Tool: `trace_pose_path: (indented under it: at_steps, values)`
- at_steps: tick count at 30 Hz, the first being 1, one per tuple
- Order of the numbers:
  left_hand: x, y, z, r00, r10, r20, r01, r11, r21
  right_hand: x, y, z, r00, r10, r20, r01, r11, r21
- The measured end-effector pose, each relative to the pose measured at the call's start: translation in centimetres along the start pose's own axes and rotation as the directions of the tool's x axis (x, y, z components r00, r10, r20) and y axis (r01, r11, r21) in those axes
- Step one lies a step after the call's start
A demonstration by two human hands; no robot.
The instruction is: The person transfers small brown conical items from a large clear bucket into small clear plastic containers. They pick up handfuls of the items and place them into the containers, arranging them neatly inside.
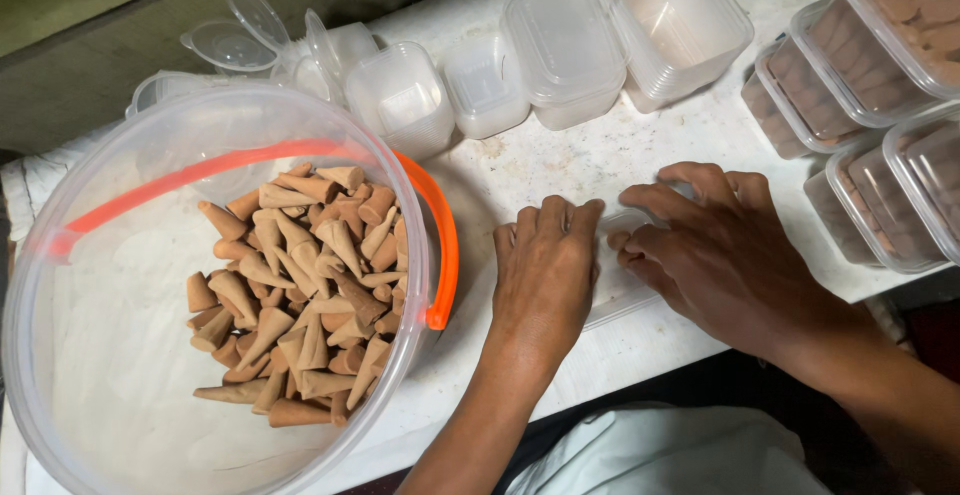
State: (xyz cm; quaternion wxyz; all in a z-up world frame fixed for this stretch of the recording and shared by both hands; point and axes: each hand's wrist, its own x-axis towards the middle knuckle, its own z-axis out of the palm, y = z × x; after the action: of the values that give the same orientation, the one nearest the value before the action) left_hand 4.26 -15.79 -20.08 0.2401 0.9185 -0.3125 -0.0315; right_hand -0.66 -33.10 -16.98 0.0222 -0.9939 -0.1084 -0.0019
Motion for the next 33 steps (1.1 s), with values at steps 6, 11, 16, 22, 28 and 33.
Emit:
trace_pose_path:
  at_steps: [6, 11, 16, 22, 28, 33]
  values:
    - [-0.1, 0.1, -0.2, 1.0, -0.025, -0.002, 0.025, 1.0, -0.016, -0.8, 0.5, 0.1, 0.999, -0.025, -0.024, 0.024, 0.999, -0.043]
    - [-0.2, 0.4, 0.1, 0.999, -0.032, -0.011, 0.032, 0.999, -0.028, -0.9, 1.0, 0.6, 0.996, -0.086, 0.006, 0.086, 0.994, -0.073]
    - [-0.4, 0.6, -0.2, 0.999, -0.032, -0.032, 0.031, 0.998, -0.05, -0.6, 1.1, 0.4, 0.993, -0.104, 0.051, 0.107, 0.993, -0.054]
    - [-0.3, 0.5, -0.3, 0.999, -0.052, 0.001, 0.052, 0.998, -0.045, -0.1, 0.8, 0.1, 0.99, -0.051, 0.135, 0.042, 0.997, 0.072]
    - [-0.2, 0.5, -0.3, 0.998, -0.061, 0.017, 0.062, 0.998, -0.026, 0.3, 0.3, -1.0, 0.983, 0.008, 0.184, -0.042, 0.982, 0.182]
    - [-0.3, 0.8, -0.7, 0.997, -0.065, 0.038, 0.066, 0.998, -0.024, 0.3, 0.8, -2.2, 0.967, 0.108, 0.229, -0.163, 0.958, 0.236]
